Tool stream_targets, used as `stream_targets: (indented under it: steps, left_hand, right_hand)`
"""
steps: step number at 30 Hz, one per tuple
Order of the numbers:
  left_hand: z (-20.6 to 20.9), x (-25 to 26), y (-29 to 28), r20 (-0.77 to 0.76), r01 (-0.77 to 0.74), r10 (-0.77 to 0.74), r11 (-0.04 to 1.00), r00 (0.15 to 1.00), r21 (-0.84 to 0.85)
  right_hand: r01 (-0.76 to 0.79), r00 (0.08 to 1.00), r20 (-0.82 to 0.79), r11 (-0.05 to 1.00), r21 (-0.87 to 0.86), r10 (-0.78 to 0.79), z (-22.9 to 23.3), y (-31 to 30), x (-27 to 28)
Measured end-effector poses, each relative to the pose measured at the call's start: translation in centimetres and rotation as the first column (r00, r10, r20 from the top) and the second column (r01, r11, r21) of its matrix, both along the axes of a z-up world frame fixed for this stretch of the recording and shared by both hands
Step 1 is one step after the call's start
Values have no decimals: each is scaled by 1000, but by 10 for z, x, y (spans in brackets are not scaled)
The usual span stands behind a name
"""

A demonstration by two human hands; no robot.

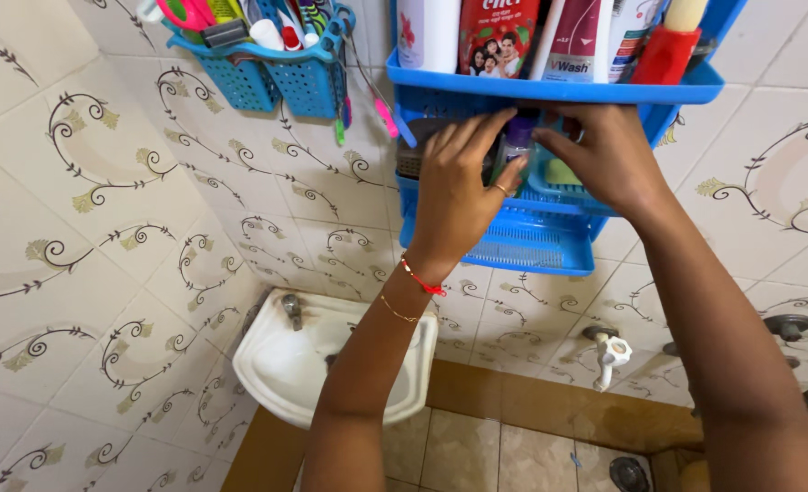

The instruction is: The person organizes various toiletry bottles on a bathroom shelf and سپس cleans a circular bathroom drain cover by scrubbing it with a handheld sponge and rinsing it under a tap.

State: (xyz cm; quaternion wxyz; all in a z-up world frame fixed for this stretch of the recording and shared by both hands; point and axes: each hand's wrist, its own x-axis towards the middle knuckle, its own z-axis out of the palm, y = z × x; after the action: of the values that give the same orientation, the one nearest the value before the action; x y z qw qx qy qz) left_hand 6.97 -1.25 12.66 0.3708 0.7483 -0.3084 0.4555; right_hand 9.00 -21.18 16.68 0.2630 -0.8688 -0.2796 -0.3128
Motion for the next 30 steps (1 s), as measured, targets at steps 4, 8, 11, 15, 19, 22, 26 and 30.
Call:
stream_targets:
  steps: [4, 8, 11, 15, 19, 22, 26, 30]
  left_hand:
    - [-4, 3, 0, -4, -40, 40, 999, 999, 23]
    - [-8, 1, 1, -21, -50, 51, 998, 999, 40]
    - [-25, -6, -2, 12, -12, 13, 999, 1000, -46]
    - [-65, -22, 2, 92, -116, 114, 993, 989, 19]
    - [-81, -16, 13, 122, -237, 218, 954, 968, 183]
    - [-82, -12, 18, 84, -283, 271, 930, 959, 234]
    - [-83, -11, 21, 101, -300, 283, 919, 954, 257]
    - [-84, -11, 23, 107, -329, 311, 907, 944, 264]
  right_hand:
    - [5, 999, -33, 998, 61, -3, -2, 3, 0]
    - [13, 999, -30, 998, 65, -11, -4, 1, 0]
    - [28, 998, -63, 994, 105, -22, -8, -8, -7]
    - [51, 997, 53, 988, 149, -59, -24, -28, -39]
    - [94, 994, 43, 993, 65, -96, -34, -39, -52]
    - [194, 980, -55, 981, 22, -193, -38, -42, -54]
    - [165, 986, -43, 986, 9, -164, -39, -48, -53]
    - [160, 987, 11, 986, -38, -160, -41, -49, -54]
